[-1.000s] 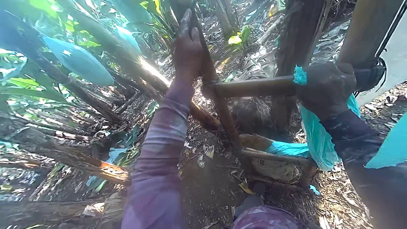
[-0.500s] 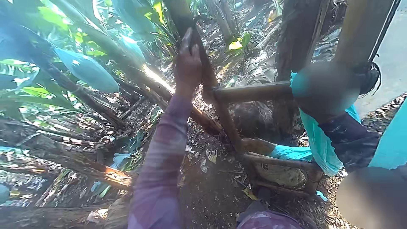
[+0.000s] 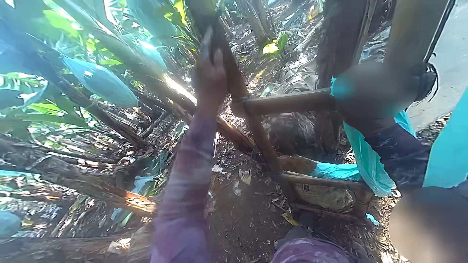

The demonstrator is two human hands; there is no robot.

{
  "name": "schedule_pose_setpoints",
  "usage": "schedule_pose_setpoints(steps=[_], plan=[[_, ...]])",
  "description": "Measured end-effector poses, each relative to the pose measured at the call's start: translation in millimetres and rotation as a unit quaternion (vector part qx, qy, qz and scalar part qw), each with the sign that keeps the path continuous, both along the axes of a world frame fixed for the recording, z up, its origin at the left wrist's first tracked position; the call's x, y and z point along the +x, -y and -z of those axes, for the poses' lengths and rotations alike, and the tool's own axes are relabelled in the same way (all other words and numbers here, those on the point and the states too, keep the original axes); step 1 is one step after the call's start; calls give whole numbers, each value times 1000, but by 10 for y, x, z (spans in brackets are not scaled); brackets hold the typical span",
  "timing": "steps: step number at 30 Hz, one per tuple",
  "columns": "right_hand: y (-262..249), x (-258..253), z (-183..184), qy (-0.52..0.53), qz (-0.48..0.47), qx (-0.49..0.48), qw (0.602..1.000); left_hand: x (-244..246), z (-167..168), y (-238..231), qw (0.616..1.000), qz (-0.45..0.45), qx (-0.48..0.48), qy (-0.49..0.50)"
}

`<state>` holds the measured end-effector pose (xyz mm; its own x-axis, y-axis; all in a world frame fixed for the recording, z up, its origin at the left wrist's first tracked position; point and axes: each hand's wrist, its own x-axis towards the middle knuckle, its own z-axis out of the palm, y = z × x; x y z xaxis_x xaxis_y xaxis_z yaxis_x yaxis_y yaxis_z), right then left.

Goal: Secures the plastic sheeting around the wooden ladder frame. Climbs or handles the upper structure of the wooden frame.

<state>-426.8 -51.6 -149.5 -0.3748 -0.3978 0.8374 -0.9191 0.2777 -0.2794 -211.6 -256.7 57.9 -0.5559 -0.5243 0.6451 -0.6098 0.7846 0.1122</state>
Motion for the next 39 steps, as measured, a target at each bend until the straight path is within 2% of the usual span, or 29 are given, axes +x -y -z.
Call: schedule_pose_setpoints(steps=[2, 4, 5, 7, 9, 11, 13, 15, 17, 18, 21, 23, 25, 27, 29, 31, 32, 37, 39], plan=[[-66, 112, -61, 34, -31, 6, 999, 362, 407, -241, 1000, 5, -9, 23], [4, 85, -55, 26, -23, -22, 999, 528, 677, -239, 999, -15, 8, 40], [29, 71, -42, 26, -27, -27, 999, 495, 654, -171, 998, -36, 14, 49], [-63, 121, -54, 43, -51, 17, 998, 224, 396, -12, 997, -57, 11, 45], [-140, 121, -63, 38, -43, 53, 997, -143, 90, 156, 998, -59, 14, 28], [-130, 68, -26, 24, -34, 47, 998, -300, -32, 211, 999, -46, 11, -4], [-32, 5, 13, 13, -14, 17, 1000, -108, 73, 17, 1000, -19, -1, -1], [43, 12, 17, 7, -1, -7, 1000, 237, 345, -255, 1000, 2, -26, 13], [23, 58, 0, 13, -12, 6, 1000, 480, 577, -325, 999, -5, -33, 32], [57, 39, -3, 5, -3, -5, 1000, 499, 591, -275, 998, -25, -32, 39], [84, -8, 4, -1, -12, -9, 1000, 163, 205, -5, 995, -86, -5, 48], [54, -35, 6, 3, -10, 7, 1000, -201, -125, 145, 995, -87, 7, 39], [33, -42, -2, -2, -21, 0, 1000, -289, -274, 149, 998, -68, -3, 17], [20, -2, -36, -1, -34, -27, 999, -18, -160, -40, 999, -39, -17, 17], [-16, 101, -71, 13, -50, -45, 998, 387, 194, -280, 999, -34, -16, 27], [-112, 149, -86, 37, -69, -14, 997, 564, 459, -320, 998, -41, 2, 44], [-127, 133, -74, 40, -71, 5, 997, 539, 477, -249, 997, -51, 11, 48], [-133, 27, -3, 40, -58, 46, 996, -232, -166, 177, 997, -66, 22, 16], [-141, 10, -23, 29, -64, 31, 997, -223, -230, 141, 999, -46, 18, -1]])
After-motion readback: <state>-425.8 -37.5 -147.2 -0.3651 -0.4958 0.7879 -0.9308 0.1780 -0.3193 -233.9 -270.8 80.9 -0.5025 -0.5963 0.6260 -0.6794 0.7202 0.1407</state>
